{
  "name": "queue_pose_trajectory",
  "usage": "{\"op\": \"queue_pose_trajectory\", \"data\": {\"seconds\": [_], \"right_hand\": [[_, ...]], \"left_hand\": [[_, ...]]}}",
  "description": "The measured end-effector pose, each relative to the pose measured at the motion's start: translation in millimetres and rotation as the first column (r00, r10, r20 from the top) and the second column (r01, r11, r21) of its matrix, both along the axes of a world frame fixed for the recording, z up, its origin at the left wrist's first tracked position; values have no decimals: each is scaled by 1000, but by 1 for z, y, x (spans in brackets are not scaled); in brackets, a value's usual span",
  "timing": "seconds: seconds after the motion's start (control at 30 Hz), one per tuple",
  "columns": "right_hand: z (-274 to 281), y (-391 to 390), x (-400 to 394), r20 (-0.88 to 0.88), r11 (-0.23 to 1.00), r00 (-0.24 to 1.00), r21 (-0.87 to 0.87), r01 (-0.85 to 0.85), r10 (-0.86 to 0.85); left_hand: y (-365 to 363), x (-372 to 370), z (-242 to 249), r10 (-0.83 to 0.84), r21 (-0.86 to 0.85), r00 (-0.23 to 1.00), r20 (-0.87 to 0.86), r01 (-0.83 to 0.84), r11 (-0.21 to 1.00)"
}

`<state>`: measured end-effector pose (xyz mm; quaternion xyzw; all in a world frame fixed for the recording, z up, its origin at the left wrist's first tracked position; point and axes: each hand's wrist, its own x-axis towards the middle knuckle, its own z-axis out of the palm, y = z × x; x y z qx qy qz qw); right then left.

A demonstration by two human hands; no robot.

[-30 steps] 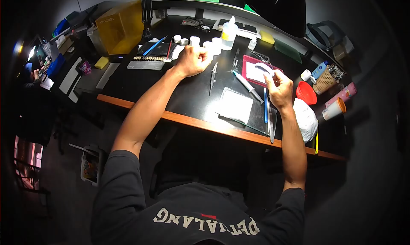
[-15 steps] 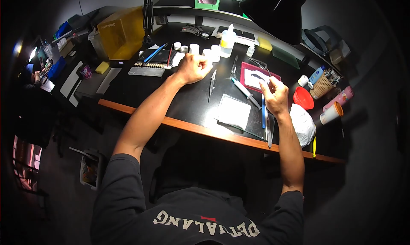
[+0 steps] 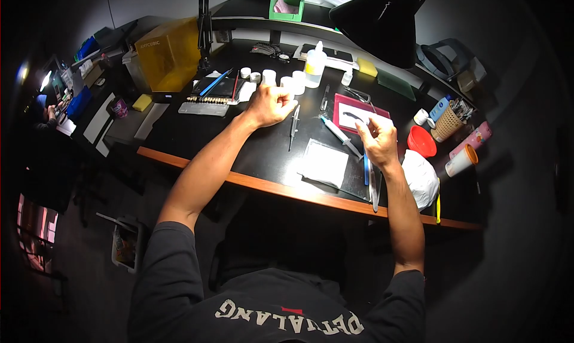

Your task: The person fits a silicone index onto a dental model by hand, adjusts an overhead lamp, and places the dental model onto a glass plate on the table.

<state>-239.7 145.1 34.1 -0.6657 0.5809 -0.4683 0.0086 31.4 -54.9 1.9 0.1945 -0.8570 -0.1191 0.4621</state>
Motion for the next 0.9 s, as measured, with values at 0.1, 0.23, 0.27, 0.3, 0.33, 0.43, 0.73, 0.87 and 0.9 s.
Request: {"op": "queue_pose_trajectory", "data": {"seconds": [0.1, 0.23, 0.27, 0.3, 0.33, 0.43, 0.73, 0.87, 0.9], "right_hand": [[-2, 0, 4, 58, 998, 996, -8, -69, 70], [-12, -4, 2, 61, 988, 987, 33, -152, 150], [-14, -3, 3, 65, 986, 985, 31, -162, 159], [-16, -4, 5, 68, 985, 983, 30, -172, 169], [-17, -4, 7, 70, 983, 981, 28, -182, 179], [-11, -1, 15, 65, 971, 970, 14, -237, 236], [-21, -6, 11, 48, 961, 960, 21, -277, 276], [-13, -3, 10, -17, 957, 959, 72, -281, 282], [-14, -4, 9, -6, 959, 961, 66, -275, 276]], "left_hand": [[10, -5, 4, -31, -51, 1000, -2, 30, 998], [31, -12, 12, -97, -46, 995, 27, 98, 994], [34, -15, 13, -118, -65, 993, 30, 120, 991], [37, -17, 14, -139, -83, 990, 32, 141, 986], [41, -16, 16, -126, -121, 988, 94, 137, 983], [52, -19, 19, -210, -100, 971, 116, 222, 970], [65, -28, 24, -291, -185, 946, 144, 315, 931], [63, -29, 25, -290, -214, 946, 143, 315, 925], [64, -27, 25, -285, -220, 947, 148, 313, 924]]}}
